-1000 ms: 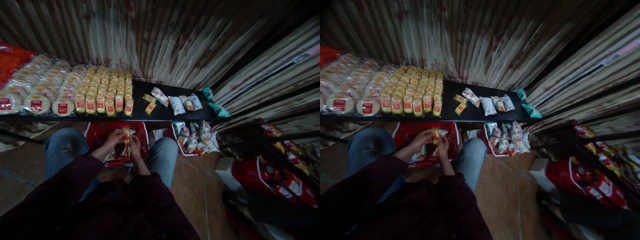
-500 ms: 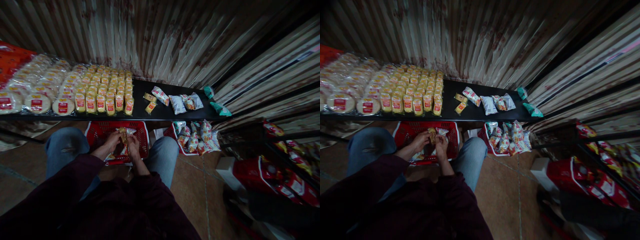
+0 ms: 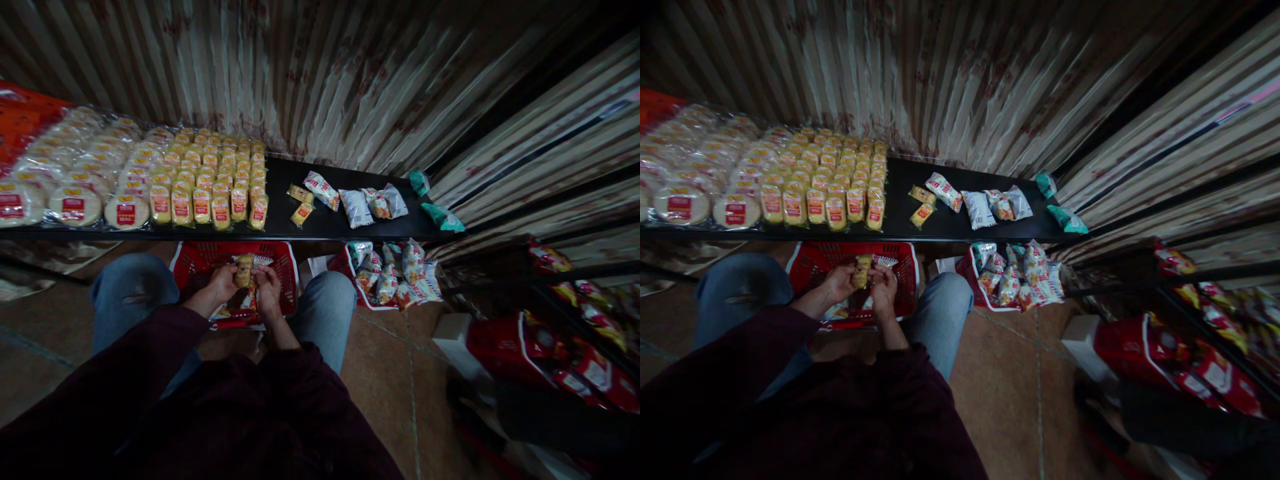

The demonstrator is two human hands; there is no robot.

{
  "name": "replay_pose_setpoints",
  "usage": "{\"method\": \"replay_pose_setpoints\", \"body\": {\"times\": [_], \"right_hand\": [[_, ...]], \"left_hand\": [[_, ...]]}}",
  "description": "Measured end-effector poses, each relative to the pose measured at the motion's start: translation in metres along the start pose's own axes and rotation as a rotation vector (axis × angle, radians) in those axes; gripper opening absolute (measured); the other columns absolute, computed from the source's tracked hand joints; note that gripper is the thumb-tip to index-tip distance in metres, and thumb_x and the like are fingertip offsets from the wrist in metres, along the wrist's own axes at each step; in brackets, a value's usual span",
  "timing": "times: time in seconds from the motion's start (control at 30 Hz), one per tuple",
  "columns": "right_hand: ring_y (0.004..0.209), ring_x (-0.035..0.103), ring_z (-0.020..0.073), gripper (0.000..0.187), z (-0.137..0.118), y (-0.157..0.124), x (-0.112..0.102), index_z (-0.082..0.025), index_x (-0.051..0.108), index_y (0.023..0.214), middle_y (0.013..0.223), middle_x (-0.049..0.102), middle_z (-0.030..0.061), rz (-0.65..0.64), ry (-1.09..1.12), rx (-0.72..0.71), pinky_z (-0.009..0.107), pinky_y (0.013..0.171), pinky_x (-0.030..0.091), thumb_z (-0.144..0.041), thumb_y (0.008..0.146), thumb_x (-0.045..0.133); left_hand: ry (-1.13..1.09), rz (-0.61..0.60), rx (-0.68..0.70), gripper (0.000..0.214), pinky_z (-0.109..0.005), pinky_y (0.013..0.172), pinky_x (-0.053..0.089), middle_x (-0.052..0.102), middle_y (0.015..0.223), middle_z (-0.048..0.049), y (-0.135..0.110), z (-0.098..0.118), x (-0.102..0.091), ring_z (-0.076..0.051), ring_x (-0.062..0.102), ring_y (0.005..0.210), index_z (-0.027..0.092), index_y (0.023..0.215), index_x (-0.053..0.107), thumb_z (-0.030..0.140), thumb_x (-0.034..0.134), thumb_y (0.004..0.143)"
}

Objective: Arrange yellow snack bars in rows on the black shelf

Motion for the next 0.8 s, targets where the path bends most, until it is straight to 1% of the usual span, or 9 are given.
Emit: {"method": "replay_pose_setpoints", "body": {"times": [0.13, 0.2, 0.3, 0.37, 0.43, 0.5, 0.63, 0.73, 0.8], "right_hand": [[0.060, 0.057, 0.0112, 0.020, -0.004, -0.001, 0.002, -0.021, 0.060, 0.082, 0.072, 0.066, -0.0025, -0.015, -0.005, -0.007, 0.023, 0.059, 0.046, -0.029, 0.064, 0.060], [0.062, 0.058, 0.0120, 0.019, -0.006, -0.002, 0.001, -0.021, 0.061, 0.082, 0.073, 0.065, -0.0022, -0.017, -0.059, -0.024, 0.024, 0.060, 0.046, -0.030, 0.066, 0.059], [0.073, 0.061, 0.0139, 0.018, -0.011, -0.004, -0.002, -0.021, 0.064, 0.082, 0.079, 0.067, -0.0003, -0.013, -0.264, -0.129, 0.025, 0.071, 0.047, -0.032, 0.069, 0.059], [0.075, 0.062, 0.0151, 0.020, -0.011, -0.005, -0.004, -0.021, 0.064, 0.087, 0.082, 0.068, 0.0006, -0.010, -0.391, -0.150, 0.026, 0.073, 0.048, -0.031, 0.070, 0.059], [0.075, 0.063, 0.0163, 0.021, -0.010, -0.005, -0.005, -0.022, 0.063, 0.087, 0.085, 0.069, 0.0018, -0.003, -0.475, -0.154, 0.028, 0.074, 0.048, -0.031, 0.069, 0.063], [0.074, 0.064, 0.0183, 0.021, -0.007, -0.004, -0.005, -0.022, 0.063, 0.087, 0.082, 0.070, 0.0032, 0.000, -0.515, -0.124, 0.030, 0.072, 0.048, -0.034, 0.070, 0.064], [0.077, 0.066, 0.0199, 0.024, -0.004, -0.004, -0.005, -0.022, 0.062, 0.091, 0.084, 0.070, 0.0035, -0.053, -0.598, -0.082, 0.031, 0.073, 0.049, -0.036, 0.071, 0.061], [0.084, 0.066, 0.0201, 0.029, -0.007, -0.004, -0.005, -0.019, 0.062, 0.096, 0.091, 0.069, 0.0052, -0.083, -0.733, -0.108, 0.031, 0.077, 0.049, -0.038, 0.076, 0.054], [0.086, 0.065, 0.0212, 0.034, -0.010, -0.005, -0.006, -0.016, 0.061, 0.102, 0.096, 0.069, 0.0077, -0.093, -0.802, -0.128, 0.032, 0.078, 0.049, -0.036, 0.076, 0.052]], "left_hand": [[-0.014, 0.030, -0.027, 0.018, -0.026, 0.056, 0.051, 0.062, 0.061, -0.0021, 0.002, -0.003, -0.001, -0.015, 0.062, 0.057, 0.015, 0.077, 0.057, 0.003, 0.046, 0.070], [-0.014, 0.033, -0.025, 0.017, -0.026, 0.054, 0.051, 0.061, 0.059, -0.0017, 0.001, -0.003, -0.001, -0.014, 0.061, 0.054, 0.015, 0.075, 0.057, 0.003, 0.046, 0.070], [-0.007, 0.024, -0.002, 0.011, -0.023, 0.049, 0.047, 0.059, 0.054, -0.0008, -0.004, -0.003, 0.002, -0.013, 0.058, 0.048, 0.015, 0.068, 0.057, 0.006, 0.051, 0.070], [0.000, 0.008, 0.022, 0.010, -0.022, 0.047, 0.045, 0.058, 0.051, -0.0009, -0.008, -0.002, 0.005, -0.012, 0.056, 0.046, 0.016, 0.064, 0.057, 0.007, 0.053, 0.069], [0.017, -0.012, 0.039, 0.010, -0.023, 0.051, 0.046, 0.059, 0.051, -0.0019, -0.011, -0.002, 0.008, -0.013, 0.058, 0.048, 0.016, 0.062, 0.059, 0.008, 0.055, 0.067], [0.045, -0.024, 0.053, 0.008, -0.025, 0.052, 0.047, 0.060, 0.049, -0.0024, -0.013, -0.004, 0.010, -0.016, 0.061, 0.051, 0.017, 0.058, 0.058, 0.010, 0.059, 0.062], [0.094, -0.039, 0.140, 0.012, -0.026, 0.059, 0.046, 0.062, 0.055, -0.0001, -0.013, -0.006, 0.011, -0.017, 0.063, 0.059, 0.017, 0.060, 0.058, 0.012, 0.064, 0.052], [0.143, 0.003, 0.232, 0.017, -0.026, 0.067, 0.045, 0.064, 0.063, 0.0021, -0.010, -0.009, 0.008, -0.015, 0.061, 0.065, 0.017, 0.064, 0.059, 0.018, 0.066, 0.049], [0.175, 0.032, 0.268, 0.019, -0.026, 0.070, 0.044, 0.064, 0.067, 0.0021, -0.008, -0.011, 0.006, -0.015, 0.060, 0.069, 0.017, 0.066, 0.060, 0.023, 0.067, 0.049]]}}
Point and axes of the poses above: each hand's wrist, its own y-axis towards the middle knuckle, its own x-axis out of the palm, z = x × y, the point moved 2 cm from there along y, towards the middle knuckle
